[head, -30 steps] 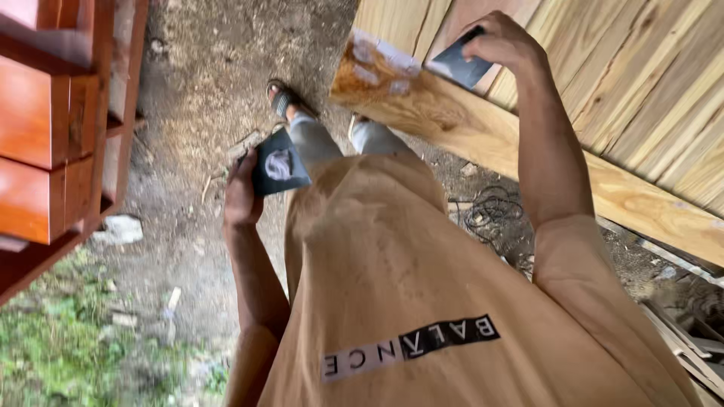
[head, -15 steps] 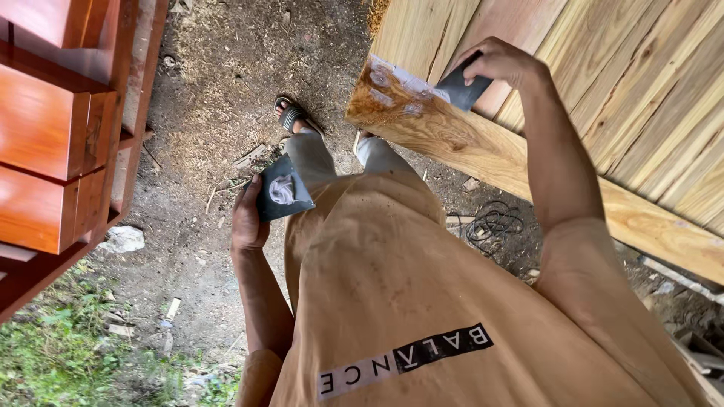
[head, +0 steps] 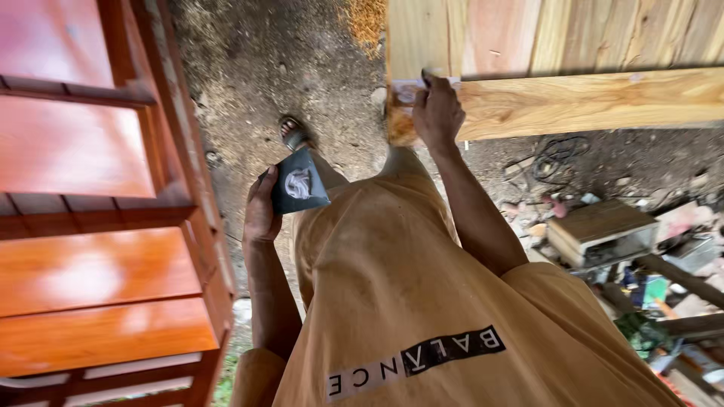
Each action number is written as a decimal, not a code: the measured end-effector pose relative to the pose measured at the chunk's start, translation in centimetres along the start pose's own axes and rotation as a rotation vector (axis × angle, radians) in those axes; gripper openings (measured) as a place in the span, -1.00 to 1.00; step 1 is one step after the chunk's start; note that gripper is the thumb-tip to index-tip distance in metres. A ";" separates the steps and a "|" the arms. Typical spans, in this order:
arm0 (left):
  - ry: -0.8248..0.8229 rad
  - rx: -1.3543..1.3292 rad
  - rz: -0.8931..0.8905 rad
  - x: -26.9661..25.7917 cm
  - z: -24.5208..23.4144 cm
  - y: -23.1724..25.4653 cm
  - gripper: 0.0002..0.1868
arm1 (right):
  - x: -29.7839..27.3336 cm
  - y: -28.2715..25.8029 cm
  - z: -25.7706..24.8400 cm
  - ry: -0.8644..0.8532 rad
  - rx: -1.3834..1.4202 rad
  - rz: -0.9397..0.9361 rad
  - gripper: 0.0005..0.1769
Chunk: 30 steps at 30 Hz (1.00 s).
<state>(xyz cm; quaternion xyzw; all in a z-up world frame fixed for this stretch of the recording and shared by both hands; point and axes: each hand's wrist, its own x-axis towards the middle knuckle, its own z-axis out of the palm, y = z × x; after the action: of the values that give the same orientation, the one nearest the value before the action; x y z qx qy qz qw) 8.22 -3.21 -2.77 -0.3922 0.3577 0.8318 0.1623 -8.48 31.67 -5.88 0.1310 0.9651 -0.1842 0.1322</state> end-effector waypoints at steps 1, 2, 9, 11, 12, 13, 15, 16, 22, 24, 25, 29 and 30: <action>-0.018 0.011 -0.006 0.4 -0.6 1.9 -0.65 | -0.7 -1.7 0.7 -0.015 -0.022 -0.013 -0.66; -0.026 0.029 -0.003 0.9 -0.9 3.5 -0.65 | -1.1 -3.1 1.1 -0.036 -0.002 -0.040 -0.64; -0.305 0.282 -0.076 9.4 9.4 12.3 -0.52 | -4.1 -9.1 -7.0 -0.294 0.757 -0.280 -0.54; -0.368 0.307 -0.076 11.0 14.8 12.8 -0.47 | -6.0 -10.9 -10.5 -0.052 0.911 -0.391 -0.47; -0.415 0.308 -0.121 11.5 17.7 12.6 -0.45 | -7.4 -11.4 -12.4 0.113 0.728 -0.327 -0.40; -0.445 0.220 -0.136 11.1 20.0 11.9 -0.45 | -8.2 -12.5 -13.1 0.192 0.739 -0.392 -0.38; -0.549 0.046 -0.162 11.0 24.9 11.1 -0.44 | -8.2 -14.1 -13.8 0.395 0.725 -0.533 -0.32; -0.556 0.048 -0.147 11.2 26.4 11.4 -0.44 | -8.0 -14.5 -13.7 0.458 0.716 -0.491 -0.37; -0.663 0.191 -0.174 12.8 32.5 14.8 -0.45 | -2.5 -12.1 -14.5 0.619 0.395 -0.407 -0.57; -0.772 0.255 -0.316 14.0 33.5 17.0 -0.48 | -1.6 -10.6 -16.5 0.567 0.216 -0.404 -0.52; -0.847 0.401 -0.326 15.4 34.8 18.0 -0.49 | -1.2 -10.1 -17.9 0.566 0.225 -0.407 -0.54; -1.195 1.068 -0.196 19.0 38.2 18.9 -0.48 | -3.2 -10.2 -22.6 0.464 0.075 -0.456 -0.59; -1.315 1.258 -0.096 19.8 39.3 18.7 -0.39 | -3.4 -10.5 -23.1 0.433 -0.016 -0.482 -0.59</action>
<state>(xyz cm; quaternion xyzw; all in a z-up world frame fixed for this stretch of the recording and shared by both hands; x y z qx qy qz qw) -35.86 11.99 7.90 0.3077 0.5640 0.5316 0.5518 -13.27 30.54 19.29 -0.0664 0.9755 -0.1705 -0.1225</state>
